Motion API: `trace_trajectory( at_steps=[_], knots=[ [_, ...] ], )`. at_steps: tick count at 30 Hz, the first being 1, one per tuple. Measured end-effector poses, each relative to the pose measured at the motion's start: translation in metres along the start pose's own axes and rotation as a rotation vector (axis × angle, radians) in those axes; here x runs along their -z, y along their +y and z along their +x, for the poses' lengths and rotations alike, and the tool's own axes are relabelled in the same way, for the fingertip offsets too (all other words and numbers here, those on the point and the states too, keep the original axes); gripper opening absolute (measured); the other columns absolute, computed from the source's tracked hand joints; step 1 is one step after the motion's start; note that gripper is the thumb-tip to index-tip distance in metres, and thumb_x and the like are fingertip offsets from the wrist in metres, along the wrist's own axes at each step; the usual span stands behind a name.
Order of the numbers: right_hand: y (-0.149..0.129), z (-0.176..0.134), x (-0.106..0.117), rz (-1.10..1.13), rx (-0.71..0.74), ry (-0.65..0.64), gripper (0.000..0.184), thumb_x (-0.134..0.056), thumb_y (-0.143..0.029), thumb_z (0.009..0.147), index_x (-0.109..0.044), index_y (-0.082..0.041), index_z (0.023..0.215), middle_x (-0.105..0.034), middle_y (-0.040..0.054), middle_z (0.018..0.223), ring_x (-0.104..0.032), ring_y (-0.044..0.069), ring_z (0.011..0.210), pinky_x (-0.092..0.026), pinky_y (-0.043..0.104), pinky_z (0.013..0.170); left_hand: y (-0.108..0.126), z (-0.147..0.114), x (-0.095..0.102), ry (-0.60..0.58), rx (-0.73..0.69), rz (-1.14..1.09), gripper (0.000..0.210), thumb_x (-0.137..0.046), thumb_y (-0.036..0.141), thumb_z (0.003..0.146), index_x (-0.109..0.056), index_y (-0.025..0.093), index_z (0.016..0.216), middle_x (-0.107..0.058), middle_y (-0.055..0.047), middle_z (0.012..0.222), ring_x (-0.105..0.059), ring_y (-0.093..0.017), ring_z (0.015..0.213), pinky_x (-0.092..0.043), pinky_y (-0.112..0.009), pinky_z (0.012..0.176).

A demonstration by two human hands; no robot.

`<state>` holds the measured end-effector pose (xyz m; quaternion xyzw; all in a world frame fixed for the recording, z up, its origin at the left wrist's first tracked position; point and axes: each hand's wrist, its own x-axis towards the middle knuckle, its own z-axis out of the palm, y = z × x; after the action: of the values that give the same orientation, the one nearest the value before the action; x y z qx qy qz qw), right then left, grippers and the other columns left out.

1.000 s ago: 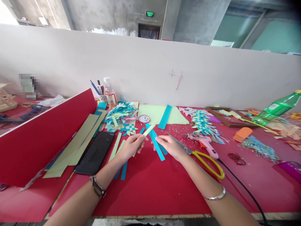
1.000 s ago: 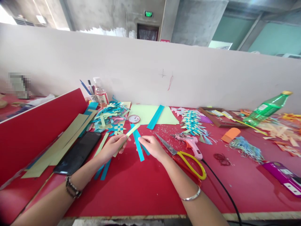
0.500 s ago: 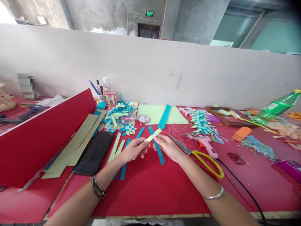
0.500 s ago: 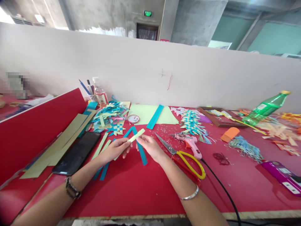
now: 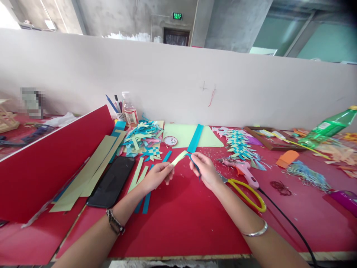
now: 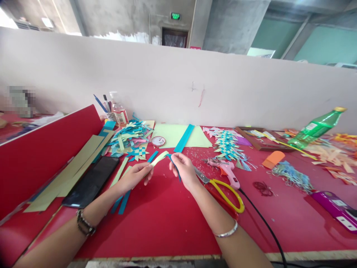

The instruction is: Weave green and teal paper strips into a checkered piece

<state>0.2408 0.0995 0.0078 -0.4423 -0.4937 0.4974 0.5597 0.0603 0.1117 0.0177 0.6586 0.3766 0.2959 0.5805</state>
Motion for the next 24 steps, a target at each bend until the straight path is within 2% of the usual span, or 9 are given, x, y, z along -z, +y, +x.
trace_trajectory(
  at_steps=[3, 7, 10, 12, 14, 17, 21, 24],
  knots=[
    [0.001, 0.001, 0.001, 0.009, -0.017, 0.015, 0.025, -0.056, -0.042, 0.074, -0.049, -0.018, 0.075, -0.040, -0.0089, 0.045, -0.026, 0.003, 0.037, -0.014, 0.018, 0.036, 0.002, 0.000, 0.000, -0.041, 0.032, -0.004, 0.033, -0.043, 0.044, 0.079, -0.050, 0.014, 0.065, -0.051, 0.004, 0.055, -0.047, -0.005, 0.044, -0.038, -0.019, 0.048],
    [0.001, 0.000, 0.001, -0.055, -0.029, -0.012, 0.028, -0.057, -0.045, 0.070, -0.053, -0.018, 0.075, -0.033, -0.0094, 0.045, -0.025, 0.004, 0.039, -0.017, 0.019, 0.038, 0.002, -0.001, -0.001, -0.173, 0.090, -0.091, 0.038, -0.052, 0.050, 0.072, -0.054, 0.013, 0.073, -0.060, -0.002, 0.067, -0.059, -0.012, 0.060, -0.045, -0.025, 0.064],
    [-0.001, -0.004, -0.002, -0.202, 0.025, -0.057, 0.026, -0.056, -0.043, 0.071, -0.056, -0.018, 0.076, -0.044, -0.0061, 0.052, -0.037, 0.006, 0.045, -0.027, 0.019, 0.043, 0.000, -0.002, -0.002, -0.174, 0.126, -0.236, 0.044, -0.060, 0.051, 0.065, -0.052, 0.015, 0.088, -0.062, -0.004, 0.076, -0.062, -0.016, 0.070, -0.046, -0.030, 0.073],
    [-0.004, -0.006, -0.005, -0.330, 0.112, -0.105, 0.022, -0.057, -0.039, 0.071, -0.058, -0.018, 0.076, -0.055, -0.0023, 0.063, -0.049, 0.010, 0.058, -0.036, 0.021, 0.053, -0.003, -0.002, -0.003, -0.127, 0.124, -0.326, 0.044, -0.062, 0.050, 0.065, -0.051, 0.016, 0.090, -0.061, -0.004, 0.080, -0.062, -0.016, 0.072, -0.046, -0.032, 0.075],
    [-0.006, -0.009, -0.008, -0.443, 0.183, -0.162, 0.019, -0.056, -0.037, 0.073, -0.059, -0.018, 0.075, -0.059, -0.0004, 0.071, -0.052, 0.012, 0.067, -0.038, 0.023, 0.060, -0.004, -0.002, -0.004, -0.066, 0.109, -0.372, 0.039, -0.061, 0.049, 0.067, -0.052, 0.015, 0.083, -0.059, -0.003, 0.079, -0.060, -0.014, 0.069, -0.046, -0.030, 0.073],
    [-0.006, -0.012, -0.011, -0.534, 0.206, -0.180, 0.023, -0.050, -0.037, 0.077, -0.058, -0.017, 0.069, -0.055, -0.0017, 0.063, -0.048, 0.011, 0.060, -0.035, 0.022, 0.056, -0.003, -0.003, -0.005, -0.030, 0.083, -0.333, 0.033, -0.055, 0.046, 0.073, -0.049, 0.014, 0.070, -0.053, 0.002, 0.067, -0.053, -0.007, 0.057, -0.045, -0.023, 0.062],
    [-0.003, -0.012, -0.012, -0.512, 0.134, -0.172, 0.026, -0.045, -0.039, 0.080, -0.053, -0.017, 0.067, -0.043, -0.0049, 0.052, -0.040, 0.008, 0.048, -0.030, 0.020, 0.045, -0.001, -0.003, -0.006, -0.088, 0.092, -0.363, 0.030, -0.047, 0.044, 0.079, -0.046, 0.015, 0.070, -0.038, 0.008, 0.054, -0.030, -0.001, 0.039, -0.032, -0.017, 0.043],
    [-0.002, -0.012, -0.011, -0.430, 0.061, -0.224, 0.025, -0.044, -0.039, 0.080, -0.053, -0.018, 0.071, -0.044, -0.0054, 0.051, -0.041, 0.007, 0.043, -0.032, 0.019, 0.043, -0.003, -0.002, -0.005, -0.053, 0.061, -0.378, 0.027, -0.046, 0.041, 0.080, -0.046, 0.016, 0.072, -0.036, 0.009, 0.053, -0.028, -0.001, 0.039, -0.028, -0.016, 0.041]
  ],
)
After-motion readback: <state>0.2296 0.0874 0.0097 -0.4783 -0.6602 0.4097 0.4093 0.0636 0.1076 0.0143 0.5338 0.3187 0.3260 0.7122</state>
